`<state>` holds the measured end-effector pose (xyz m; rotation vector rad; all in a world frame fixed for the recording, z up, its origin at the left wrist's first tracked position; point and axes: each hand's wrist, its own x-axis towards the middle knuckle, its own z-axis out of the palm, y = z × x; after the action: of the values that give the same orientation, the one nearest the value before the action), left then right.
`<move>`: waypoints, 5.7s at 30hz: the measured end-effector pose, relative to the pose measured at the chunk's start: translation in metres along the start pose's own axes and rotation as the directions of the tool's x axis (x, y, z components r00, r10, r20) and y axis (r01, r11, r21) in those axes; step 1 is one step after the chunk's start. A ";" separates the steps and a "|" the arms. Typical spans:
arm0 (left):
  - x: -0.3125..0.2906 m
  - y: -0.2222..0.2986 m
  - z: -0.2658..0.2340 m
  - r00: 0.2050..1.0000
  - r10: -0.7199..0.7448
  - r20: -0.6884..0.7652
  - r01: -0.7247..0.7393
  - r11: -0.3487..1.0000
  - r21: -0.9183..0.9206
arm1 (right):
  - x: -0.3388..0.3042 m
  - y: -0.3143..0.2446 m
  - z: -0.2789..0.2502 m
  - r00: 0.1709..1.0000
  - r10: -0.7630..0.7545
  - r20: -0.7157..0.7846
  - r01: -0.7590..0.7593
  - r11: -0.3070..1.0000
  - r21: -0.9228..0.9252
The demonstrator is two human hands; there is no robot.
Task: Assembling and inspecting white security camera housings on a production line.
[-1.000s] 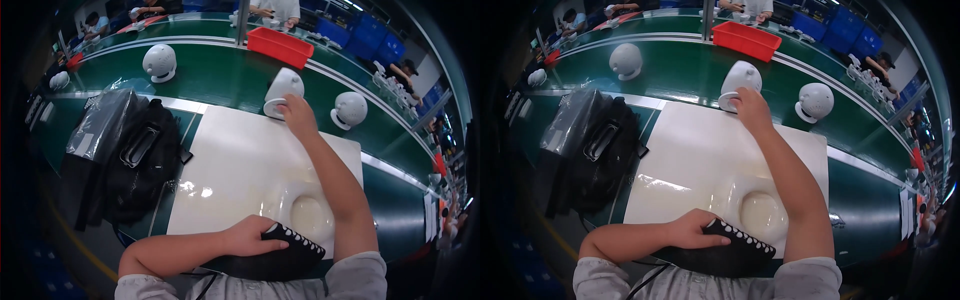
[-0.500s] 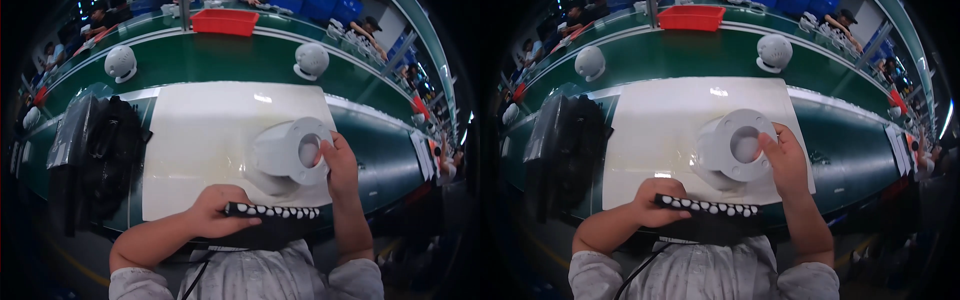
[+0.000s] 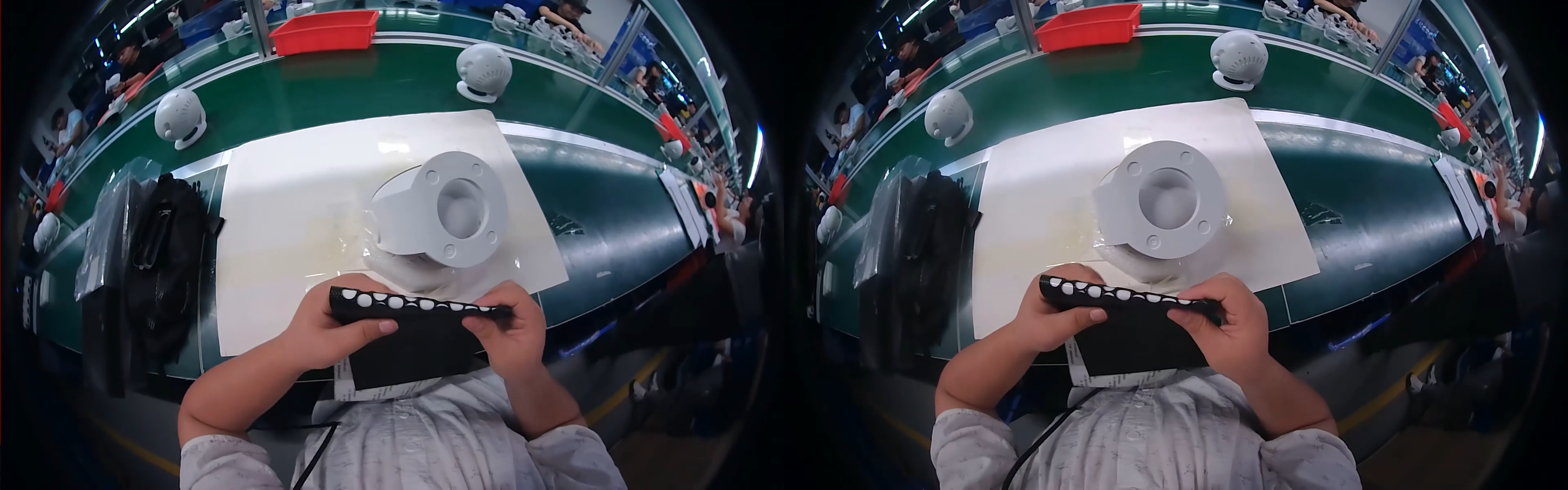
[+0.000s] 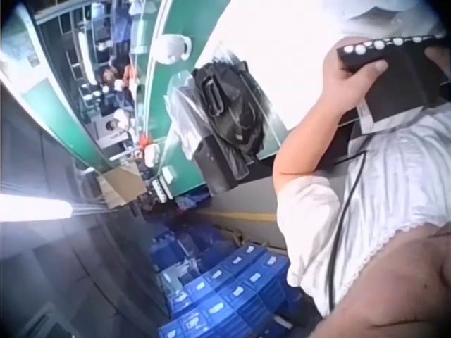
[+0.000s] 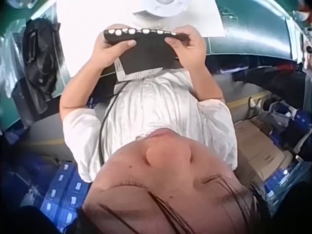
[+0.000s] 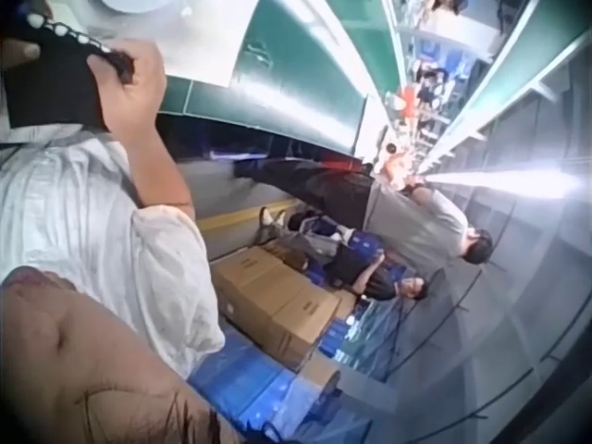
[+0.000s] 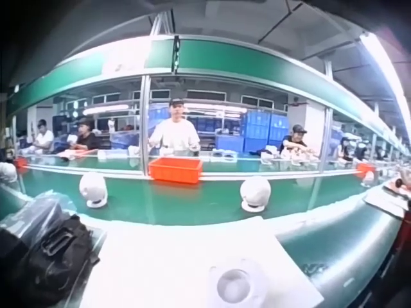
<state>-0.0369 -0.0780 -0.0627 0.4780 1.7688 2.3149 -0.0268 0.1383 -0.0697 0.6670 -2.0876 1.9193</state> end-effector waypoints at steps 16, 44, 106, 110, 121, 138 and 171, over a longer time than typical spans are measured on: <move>0.003 0.004 -0.010 0.987 0.136 0.086 -0.161 0.870 0.467 | 0.018 -0.006 -0.023 0.996 -0.077 0.049 0.084 0.983 -0.164; 0.006 0.008 -0.010 0.985 0.127 0.114 -0.166 0.871 0.463 | 0.128 -0.013 -0.024 0.982 -0.167 0.083 0.168 0.986 -0.003; 0.008 0.006 -0.015 0.977 0.149 0.151 -0.201 0.875 0.441 | 0.075 -0.032 -0.005 0.961 -0.068 0.267 0.188 0.870 -0.455; 0.008 0.006 -0.014 0.975 0.157 0.160 -0.213 0.873 0.438 | 0.074 -0.035 -0.004 0.965 -0.069 0.251 0.186 0.859 -0.478; 0.007 0.009 -0.014 0.991 0.080 0.107 -0.118 0.904 0.412 | 0.061 -0.040 -0.008 0.864 -0.258 0.432 0.500 0.344 -0.795; 0.008 0.007 -0.012 0.965 0.208 0.158 -0.257 0.867 0.427 | 0.040 -0.034 0.014 0.896 -0.271 0.351 0.442 0.609 -0.658; 0.006 0.004 -0.012 0.982 0.150 0.112 -0.186 0.852 0.489 | 0.064 -0.017 -0.030 0.998 0.058 0.024 -0.044 0.916 -0.398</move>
<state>-0.0467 -0.0882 -0.0612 0.8120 2.3758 1.8812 -0.0783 0.1562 -0.0222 0.5606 -2.4360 1.4403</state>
